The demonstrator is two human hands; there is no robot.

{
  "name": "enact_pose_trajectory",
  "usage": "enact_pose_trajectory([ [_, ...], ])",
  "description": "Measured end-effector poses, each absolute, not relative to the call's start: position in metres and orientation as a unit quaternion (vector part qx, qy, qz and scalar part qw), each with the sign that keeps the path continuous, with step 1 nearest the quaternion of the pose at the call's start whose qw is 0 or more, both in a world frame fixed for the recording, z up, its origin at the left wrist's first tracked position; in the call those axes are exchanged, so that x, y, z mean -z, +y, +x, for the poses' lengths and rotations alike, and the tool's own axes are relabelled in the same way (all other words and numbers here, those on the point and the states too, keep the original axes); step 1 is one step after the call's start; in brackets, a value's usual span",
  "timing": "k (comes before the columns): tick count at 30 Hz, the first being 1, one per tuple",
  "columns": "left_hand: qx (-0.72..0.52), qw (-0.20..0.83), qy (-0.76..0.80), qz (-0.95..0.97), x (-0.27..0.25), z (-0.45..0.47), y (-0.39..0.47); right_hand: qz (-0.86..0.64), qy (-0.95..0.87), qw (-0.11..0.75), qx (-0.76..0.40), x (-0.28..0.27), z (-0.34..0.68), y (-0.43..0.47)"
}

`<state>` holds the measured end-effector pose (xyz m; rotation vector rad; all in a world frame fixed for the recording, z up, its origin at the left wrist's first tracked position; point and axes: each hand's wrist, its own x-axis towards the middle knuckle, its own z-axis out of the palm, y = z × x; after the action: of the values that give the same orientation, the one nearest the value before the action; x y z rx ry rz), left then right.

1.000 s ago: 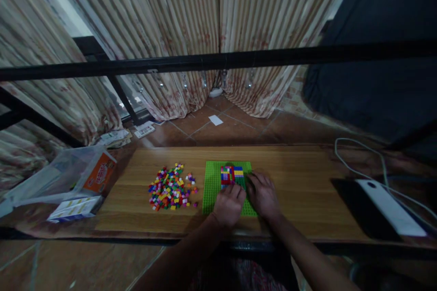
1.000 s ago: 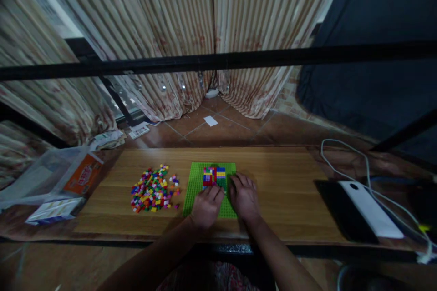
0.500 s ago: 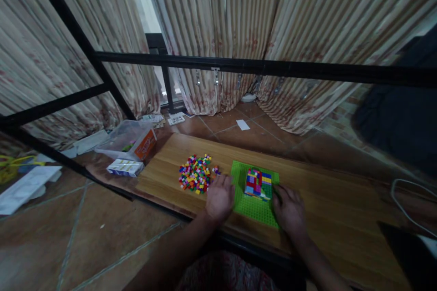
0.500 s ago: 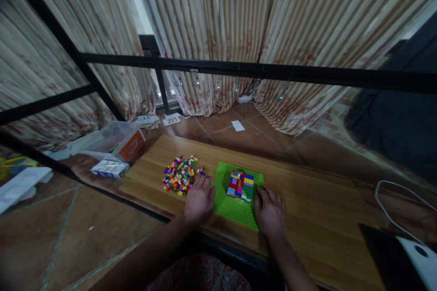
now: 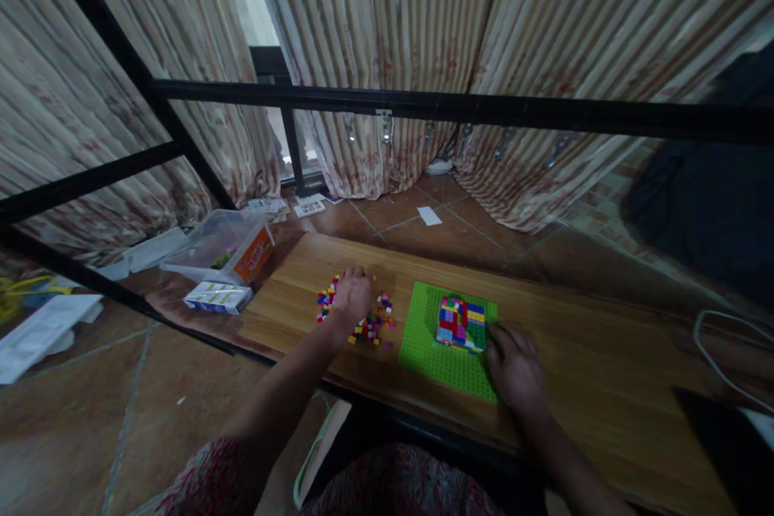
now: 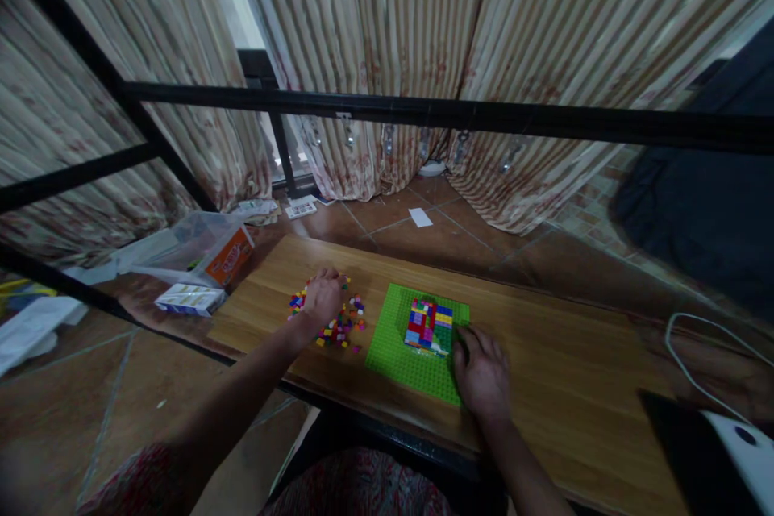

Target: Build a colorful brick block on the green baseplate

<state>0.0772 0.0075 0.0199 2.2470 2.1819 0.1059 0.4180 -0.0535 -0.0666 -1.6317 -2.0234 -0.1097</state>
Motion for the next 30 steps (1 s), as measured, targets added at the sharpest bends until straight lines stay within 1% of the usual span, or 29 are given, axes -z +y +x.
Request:
enact_pose_trajectory([
  [5, -0.012, 0.001, 0.687, 0.727, -0.027, 0.080, 0.010, -0.612, -0.744, 0.268, 0.033, 0.060, 0.414, -0.054],
  [10, -0.022, -0.008, 0.681, 0.732, -0.041, 0.104, -0.005, -0.624, -0.732, 0.270, 0.026, 0.055, 0.409, -0.055],
  [12, -0.050, 0.026, 0.682, 0.729, -0.044, 0.121, -0.016, -0.625, -0.731, 0.273, 0.021, 0.053, 0.408, -0.055],
  [14, -0.096, 0.094, 0.672, 0.728, -0.045, 0.139, -0.028, -0.627, -0.729, 0.274, 0.017, 0.050, 0.407, -0.055],
  [17, -0.168, 0.190, 0.619, 0.744, -0.045, 0.164, -0.044, -0.632, -0.726, 0.270, 0.014, 0.047, 0.405, -0.056],
  [19, -0.215, 0.230, 0.575, 0.755, -0.044, 0.177, -0.052, -0.635, -0.724, 0.271, 0.011, 0.046, 0.405, -0.056],
  [25, -0.304, 0.290, 0.512, 0.749, -0.042, 0.198, -0.055, -0.635, -0.719, 0.282, 0.000, 0.045, 0.404, -0.056],
  [30, -0.317, 0.295, 0.496, 0.753, -0.040, 0.205, -0.049, -0.642, -0.716, 0.272, -0.003, 0.043, 0.403, -0.056],
])
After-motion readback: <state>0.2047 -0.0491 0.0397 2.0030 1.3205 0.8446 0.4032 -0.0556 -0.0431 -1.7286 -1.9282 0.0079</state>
